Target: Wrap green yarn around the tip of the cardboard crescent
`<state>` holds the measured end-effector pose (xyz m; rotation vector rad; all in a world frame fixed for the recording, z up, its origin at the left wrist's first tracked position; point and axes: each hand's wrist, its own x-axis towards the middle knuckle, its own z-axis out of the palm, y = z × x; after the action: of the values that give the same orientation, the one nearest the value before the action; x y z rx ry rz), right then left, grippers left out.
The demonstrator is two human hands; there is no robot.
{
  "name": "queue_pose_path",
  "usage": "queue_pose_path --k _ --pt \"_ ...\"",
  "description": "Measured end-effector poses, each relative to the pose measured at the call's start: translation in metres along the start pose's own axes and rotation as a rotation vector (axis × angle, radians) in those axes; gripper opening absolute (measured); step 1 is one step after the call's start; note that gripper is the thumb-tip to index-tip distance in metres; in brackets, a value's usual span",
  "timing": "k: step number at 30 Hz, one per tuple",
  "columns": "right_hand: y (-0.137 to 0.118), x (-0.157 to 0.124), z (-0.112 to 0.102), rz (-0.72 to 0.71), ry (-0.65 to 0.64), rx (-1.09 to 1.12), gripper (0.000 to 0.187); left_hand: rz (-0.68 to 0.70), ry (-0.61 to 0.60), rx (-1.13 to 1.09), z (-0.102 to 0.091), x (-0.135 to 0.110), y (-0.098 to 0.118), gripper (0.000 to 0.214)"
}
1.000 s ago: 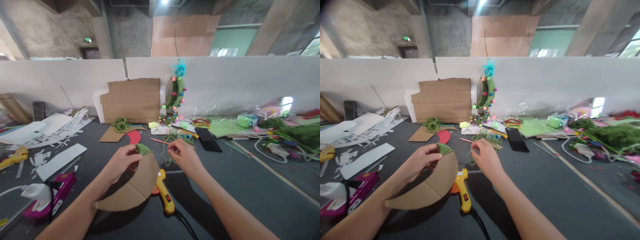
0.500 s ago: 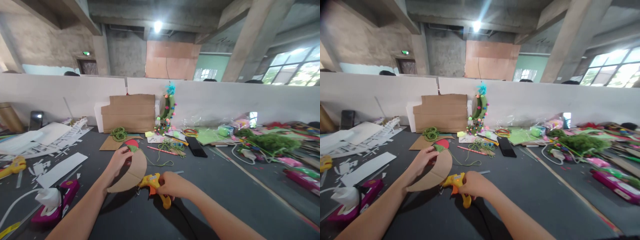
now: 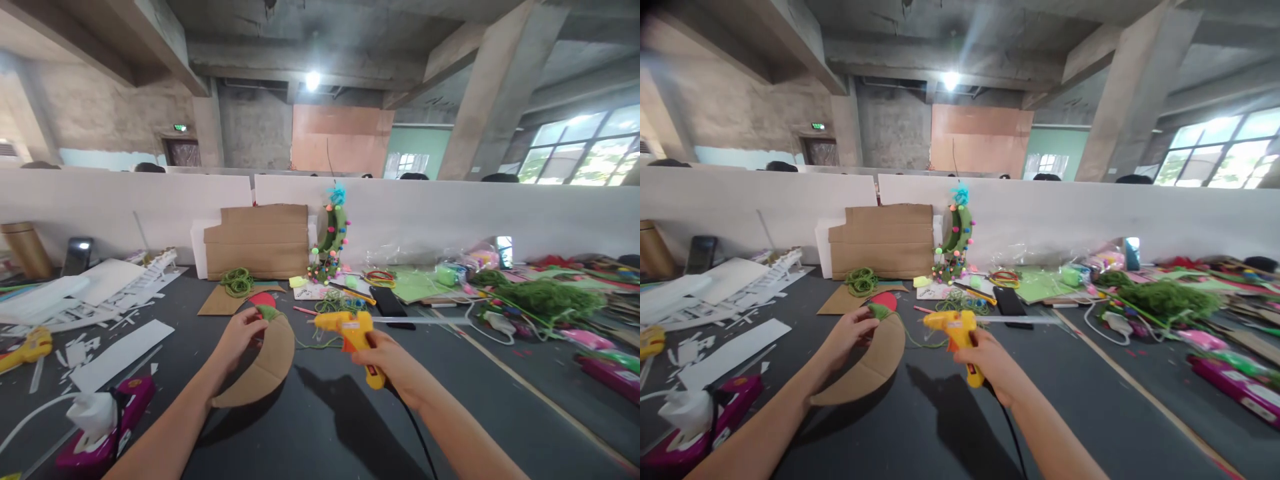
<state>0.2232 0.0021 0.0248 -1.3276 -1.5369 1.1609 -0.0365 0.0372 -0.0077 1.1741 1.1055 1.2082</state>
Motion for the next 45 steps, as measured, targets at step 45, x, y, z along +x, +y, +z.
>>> queue_pose_path --k 45 --pt "0.006 0.023 0.049 -0.229 -0.007 0.002 0.02 0.026 0.012 0.049 0.023 -0.009 -0.002 0.018"
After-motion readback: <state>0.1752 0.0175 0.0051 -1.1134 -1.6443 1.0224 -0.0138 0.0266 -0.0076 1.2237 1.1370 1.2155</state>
